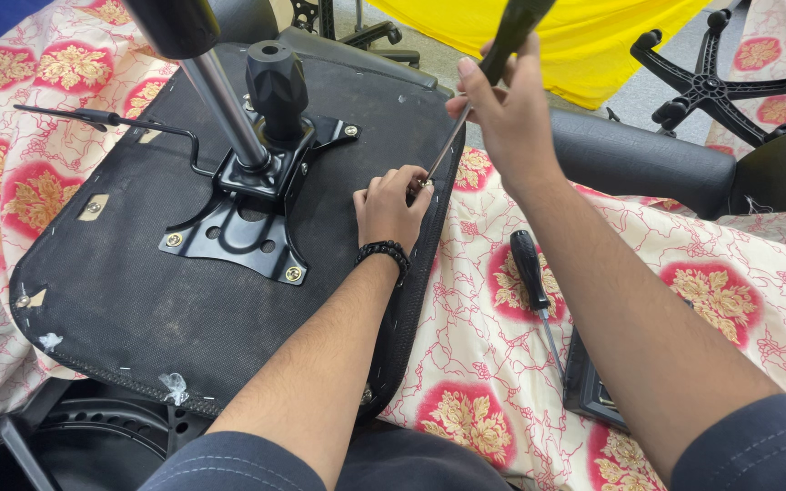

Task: The person secures a chair seat to its gas-lift mechanism by inserting and tightening multiple screws with a screwdriver. They repeatedly pick screws from a tray, align them in the seat base, and tighten them until the seat is firmly attached.

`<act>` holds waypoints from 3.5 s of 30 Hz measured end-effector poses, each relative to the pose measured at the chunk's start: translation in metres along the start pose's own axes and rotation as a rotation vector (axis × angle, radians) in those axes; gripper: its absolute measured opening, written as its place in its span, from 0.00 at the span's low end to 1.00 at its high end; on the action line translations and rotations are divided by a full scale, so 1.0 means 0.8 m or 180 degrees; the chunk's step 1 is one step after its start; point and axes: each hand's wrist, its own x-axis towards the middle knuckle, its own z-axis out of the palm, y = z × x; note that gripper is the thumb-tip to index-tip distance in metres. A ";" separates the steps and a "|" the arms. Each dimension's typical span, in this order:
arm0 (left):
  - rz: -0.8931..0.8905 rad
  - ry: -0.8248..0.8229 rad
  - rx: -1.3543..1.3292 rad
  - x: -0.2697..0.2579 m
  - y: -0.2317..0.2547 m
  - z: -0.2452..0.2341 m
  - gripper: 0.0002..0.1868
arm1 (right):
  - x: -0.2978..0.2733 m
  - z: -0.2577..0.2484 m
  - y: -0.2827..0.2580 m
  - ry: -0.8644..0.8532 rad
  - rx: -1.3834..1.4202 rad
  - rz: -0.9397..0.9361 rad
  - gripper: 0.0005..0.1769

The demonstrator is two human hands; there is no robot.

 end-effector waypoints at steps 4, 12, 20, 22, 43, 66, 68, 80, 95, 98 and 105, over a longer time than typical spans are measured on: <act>0.0097 0.0029 0.0014 -0.001 -0.001 -0.001 0.10 | 0.002 0.015 0.003 -0.0293 0.0116 0.0171 0.26; 0.0225 0.0164 0.0106 -0.002 -0.001 -0.001 0.10 | 0.000 0.002 0.005 -0.0445 -0.0116 0.0030 0.20; 0.0424 0.0431 -0.0114 -0.005 0.003 0.000 0.12 | 0.002 0.012 0.003 -0.0191 -0.0926 -0.0190 0.20; 0.0494 0.0499 -0.0109 -0.005 0.001 0.003 0.11 | 0.001 0.022 0.006 -0.0136 -0.1172 -0.0289 0.21; 0.0673 0.0622 -0.0295 0.001 -0.002 0.006 0.11 | -0.015 0.016 0.014 -0.0476 -0.1671 -0.0225 0.14; 0.0902 0.0114 -0.0137 0.038 0.002 -0.015 0.10 | -0.021 0.022 0.015 -0.0685 -0.1823 0.0114 0.10; 0.0956 0.0132 -0.0161 0.039 0.000 -0.018 0.10 | -0.023 0.021 0.017 -0.0778 -0.1580 -0.0038 0.09; 0.0801 0.0038 -0.0032 0.043 0.007 -0.018 0.12 | -0.020 0.017 0.034 -0.0711 -0.2023 -0.0315 0.13; 0.0825 -0.0287 -0.0233 0.046 0.016 -0.043 0.12 | -0.019 0.006 0.033 -0.0718 -0.1921 -0.0288 0.13; 0.1020 -0.0334 -0.0143 0.046 0.016 -0.048 0.11 | -0.021 0.002 0.030 -0.0845 -0.1651 -0.0379 0.11; 0.0692 -0.0681 -0.0195 0.053 0.019 -0.052 0.12 | -0.020 0.004 0.027 -0.0741 -0.1693 -0.0175 0.09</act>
